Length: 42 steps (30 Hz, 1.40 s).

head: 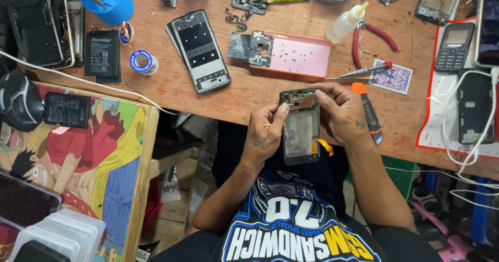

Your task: The person assembles a mobile phone by placing the motherboard into the chassis, connecting the battery, and securing internal components. They use tweezers to adjust small parts and ensure proper alignment before closing the device.

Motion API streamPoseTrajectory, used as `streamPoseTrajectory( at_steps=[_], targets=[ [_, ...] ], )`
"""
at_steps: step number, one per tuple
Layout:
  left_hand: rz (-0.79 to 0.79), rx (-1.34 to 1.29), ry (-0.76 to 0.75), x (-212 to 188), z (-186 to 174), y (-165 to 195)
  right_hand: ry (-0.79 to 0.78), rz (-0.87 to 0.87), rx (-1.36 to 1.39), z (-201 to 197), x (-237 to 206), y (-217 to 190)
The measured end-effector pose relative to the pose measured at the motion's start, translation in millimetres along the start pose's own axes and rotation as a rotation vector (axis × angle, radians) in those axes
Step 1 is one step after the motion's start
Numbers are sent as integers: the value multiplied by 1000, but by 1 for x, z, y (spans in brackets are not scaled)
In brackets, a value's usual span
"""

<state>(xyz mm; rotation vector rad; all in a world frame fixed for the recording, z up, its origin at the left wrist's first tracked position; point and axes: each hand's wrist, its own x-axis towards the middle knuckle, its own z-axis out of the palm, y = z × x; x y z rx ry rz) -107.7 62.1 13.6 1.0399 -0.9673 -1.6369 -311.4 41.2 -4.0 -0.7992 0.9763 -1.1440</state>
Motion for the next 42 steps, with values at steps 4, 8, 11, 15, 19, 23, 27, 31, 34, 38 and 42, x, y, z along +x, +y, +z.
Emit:
streamPoseTrajectory(
  at_steps=[4, 8, 11, 15, 19, 23, 27, 31, 34, 38, 42],
  targets=[
    [3, -41, 5, -2, 1, 4, 0, -4, 73, -1, 3, 7],
    [33, 93, 80, -4, 5, 6, -16, -42, -14, 1, 1, 9],
    [59, 122, 108, -5, 9, 5, 8, -103, -145, 3, -1, 10],
    [34, 89, 86, -3, 7, 5, 56, -65, -98, 1, 1, 14],
    [14, 49, 76, 2, 5, 5, 42, -15, -97, -9, 1, 20],
    [-11, 59, 106, 4, 3, 5, -71, 55, 184, -24, 1, 16],
    [42, -20, 124, 5, -2, 4, -153, 108, 183, -32, -3, 10],
    [97, -72, 162, 4, -3, 0, -206, 154, 88, -32, -18, 9],
    [92, -129, 193, 6, -1, -1, -226, 192, 26, -30, -21, 9],
    [133, -55, 215, 6, 1, 1, -257, 168, -6, -23, -20, 9],
    [157, 13, 236, 4, 4, 4, -157, 148, -189, -16, -21, 4]
  ],
)
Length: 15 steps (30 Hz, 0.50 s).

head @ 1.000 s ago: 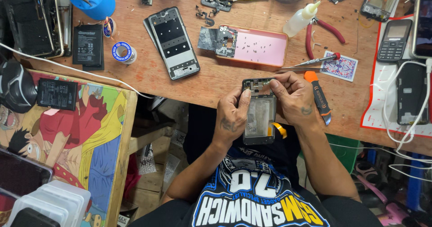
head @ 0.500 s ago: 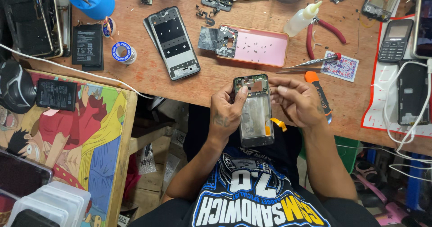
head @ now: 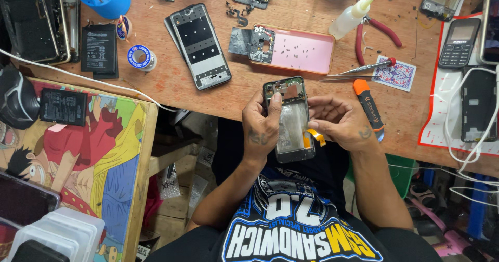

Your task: The person assembles a mobile phone by placing the motherboard into the chassis, connecting the battery, and securing internal components. They use tweezers to adjust small parts and ensure proper alignment before closing the device.

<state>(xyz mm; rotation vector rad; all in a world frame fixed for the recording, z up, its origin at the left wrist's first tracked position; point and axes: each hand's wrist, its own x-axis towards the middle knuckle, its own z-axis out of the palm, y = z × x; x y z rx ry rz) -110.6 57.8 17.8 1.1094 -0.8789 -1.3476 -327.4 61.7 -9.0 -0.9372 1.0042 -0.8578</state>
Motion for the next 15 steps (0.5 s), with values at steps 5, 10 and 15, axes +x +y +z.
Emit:
streamPoseTrajectory(
  at_steps=[5, 10, 15],
  targets=[
    [-14, 50, -24, 0, -2, 4, 61, -16, -77, 6, 6, -6],
    [-27, 17, -69, -2, -4, 7, -28, -87, 120, 8, 12, -11],
    [2, 25, -72, -4, -4, 9, 114, -100, -39, 14, 18, -10]
  ],
)
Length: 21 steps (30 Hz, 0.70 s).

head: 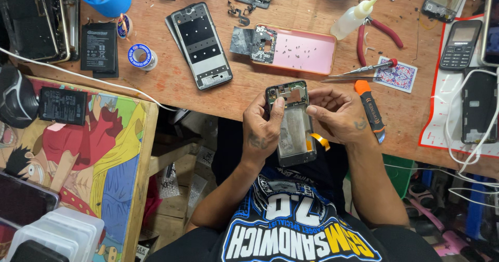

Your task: The person assembles a mobile phone by placing the motherboard into the chassis, connecting the battery, and securing internal components. They use tweezers to adjust small parts and ensure proper alignment before closing the device.

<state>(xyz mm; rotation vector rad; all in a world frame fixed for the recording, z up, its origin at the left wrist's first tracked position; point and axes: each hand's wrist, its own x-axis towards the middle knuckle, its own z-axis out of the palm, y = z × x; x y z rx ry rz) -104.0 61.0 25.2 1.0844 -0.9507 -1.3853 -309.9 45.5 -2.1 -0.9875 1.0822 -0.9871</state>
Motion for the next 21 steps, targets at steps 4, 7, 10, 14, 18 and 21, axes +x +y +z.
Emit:
streamPoseTrajectory(
  at_steps=[4, 7, 10, 14, 18, 21],
  targets=[
    [-1, 19, 66, -2, 4, 1, 141, -40, 34, 10, 1, 10],
    [50, 67, 108, -5, 7, 1, 222, -110, 40, 17, -3, 19],
    [56, 83, 123, -6, 9, 1, 277, -158, -25, 22, -7, 24],
    [34, 103, 133, -2, 8, 2, 369, -288, -157, 29, -10, 24],
    [49, 59, 128, -4, 7, 2, 412, -471, -224, 44, -12, 26],
    [33, 53, 142, -5, 7, 1, 425, -596, -269, 51, -14, 26]
  ],
)
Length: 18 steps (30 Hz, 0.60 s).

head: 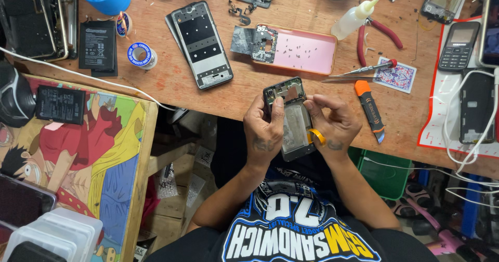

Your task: The person assembles a mobile phone by placing the motherboard into the chassis, connecting the battery, and securing internal components. They use tweezers to adjust small parts and ensure proper alignment before closing the device.

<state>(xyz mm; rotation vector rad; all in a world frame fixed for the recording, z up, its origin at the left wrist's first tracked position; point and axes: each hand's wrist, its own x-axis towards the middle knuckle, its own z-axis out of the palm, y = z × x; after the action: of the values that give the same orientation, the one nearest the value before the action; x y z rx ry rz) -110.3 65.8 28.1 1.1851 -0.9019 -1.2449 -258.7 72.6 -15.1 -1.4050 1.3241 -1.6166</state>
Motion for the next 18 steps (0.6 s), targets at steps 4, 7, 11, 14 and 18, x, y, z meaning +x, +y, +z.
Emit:
streamPoseTrajectory(
  at_steps=[4, 7, 11, 14, 18],
  targets=[
    [11, 57, 13, 0, -1, -2, -53, -106, -83, 0, -2, -4],
    [-2, 24, 30, 1, 0, -4, -120, -88, -36, -3, -3, -4],
    [15, 16, 12, 0, -2, -4, -29, 134, 38, -7, -3, -3],
    [-2, 0, 11, -1, -2, -3, -72, 272, 246, -17, 6, -4],
    [2, -24, -12, -3, -2, -1, -225, 340, 328, -24, 15, -12]
  ],
)
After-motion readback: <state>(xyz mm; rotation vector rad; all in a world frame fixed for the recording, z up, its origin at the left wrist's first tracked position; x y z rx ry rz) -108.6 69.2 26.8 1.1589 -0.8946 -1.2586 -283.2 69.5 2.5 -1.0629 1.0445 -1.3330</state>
